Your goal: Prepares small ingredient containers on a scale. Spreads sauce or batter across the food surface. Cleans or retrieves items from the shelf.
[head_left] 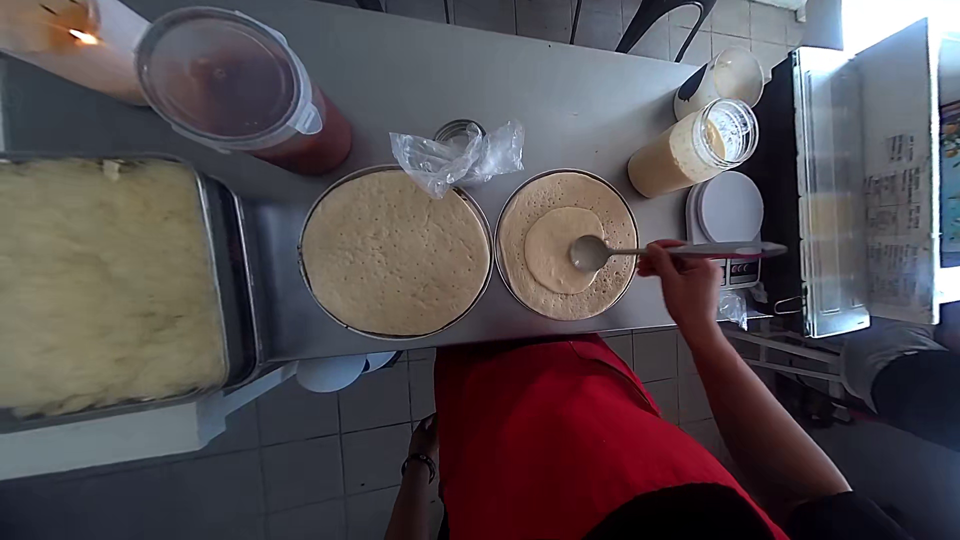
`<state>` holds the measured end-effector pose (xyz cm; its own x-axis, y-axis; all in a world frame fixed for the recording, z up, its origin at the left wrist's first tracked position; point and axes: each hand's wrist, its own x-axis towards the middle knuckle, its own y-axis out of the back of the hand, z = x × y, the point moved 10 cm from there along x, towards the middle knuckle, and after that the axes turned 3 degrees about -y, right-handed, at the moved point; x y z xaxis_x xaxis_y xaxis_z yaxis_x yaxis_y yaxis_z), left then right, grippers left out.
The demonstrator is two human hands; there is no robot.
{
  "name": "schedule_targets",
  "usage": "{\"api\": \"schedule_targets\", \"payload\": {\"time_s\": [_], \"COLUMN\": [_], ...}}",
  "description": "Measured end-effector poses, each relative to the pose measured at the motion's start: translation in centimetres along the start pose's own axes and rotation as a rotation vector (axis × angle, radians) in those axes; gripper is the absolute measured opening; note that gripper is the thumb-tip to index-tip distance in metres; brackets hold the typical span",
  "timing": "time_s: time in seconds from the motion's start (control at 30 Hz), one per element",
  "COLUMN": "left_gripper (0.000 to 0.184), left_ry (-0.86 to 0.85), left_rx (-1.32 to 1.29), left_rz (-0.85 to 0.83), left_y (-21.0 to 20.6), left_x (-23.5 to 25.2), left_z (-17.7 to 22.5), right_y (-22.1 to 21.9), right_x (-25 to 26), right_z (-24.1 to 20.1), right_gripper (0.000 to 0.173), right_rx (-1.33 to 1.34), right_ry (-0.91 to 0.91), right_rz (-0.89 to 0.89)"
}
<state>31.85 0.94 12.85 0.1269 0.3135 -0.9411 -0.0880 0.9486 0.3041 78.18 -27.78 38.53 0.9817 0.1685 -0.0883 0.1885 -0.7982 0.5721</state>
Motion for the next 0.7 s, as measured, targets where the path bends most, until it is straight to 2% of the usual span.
{"api": "schedule_targets", "payload": {"time_s": [0.1,0.2,0.27,0.33,0.53,0.63,0.7], "left_gripper": [0.038,0.037,0.038,0.038,0.036,0.035,0.036], "left_ry": [-0.022,-0.030,-0.009,0.004,-0.008,-0.008,-0.005], "left_rx": [0.004,-0.037,-0.043,-0.044,-0.051,-0.036,-0.024], "left_rz": [-0.004,0.011,0.010,0.011,0.002,0.003,-0.004], "left_y": [-0.6,-0.7,-0.1,0.0,-1.1,-1.6,-1.7], "left_x": [0.2,0.1,-1.4,-2.1,-0.3,0.9,1.2], "left_z": [-0.6,-0.6,1.3,2.0,0.4,-0.7,-0.8], "right_y": [-0.1,-3.0,-2.0,0.2,-0.6,1.3,0.7], "right_x": [2.0,1.8,0.9,0.5,-1.7,-1.3,-2.0], "right_z": [0.5,-0.9,-1.5,-1.1,-1.1,0.0,0.2], "right_gripper": [0.019,0.016,0.017,0.016,0.016,0.016,0.015], "right_rx": [0.110,0.167,0.077,0.026,-0.001,-0.013,-0.006], "right_ry": [0.010,0.053,0.085,0.108,0.156,0.084,0.072], "right_rz": [0.067,-0.074,-0.102,-0.044,-0.096,-0.041,-0.080]}}
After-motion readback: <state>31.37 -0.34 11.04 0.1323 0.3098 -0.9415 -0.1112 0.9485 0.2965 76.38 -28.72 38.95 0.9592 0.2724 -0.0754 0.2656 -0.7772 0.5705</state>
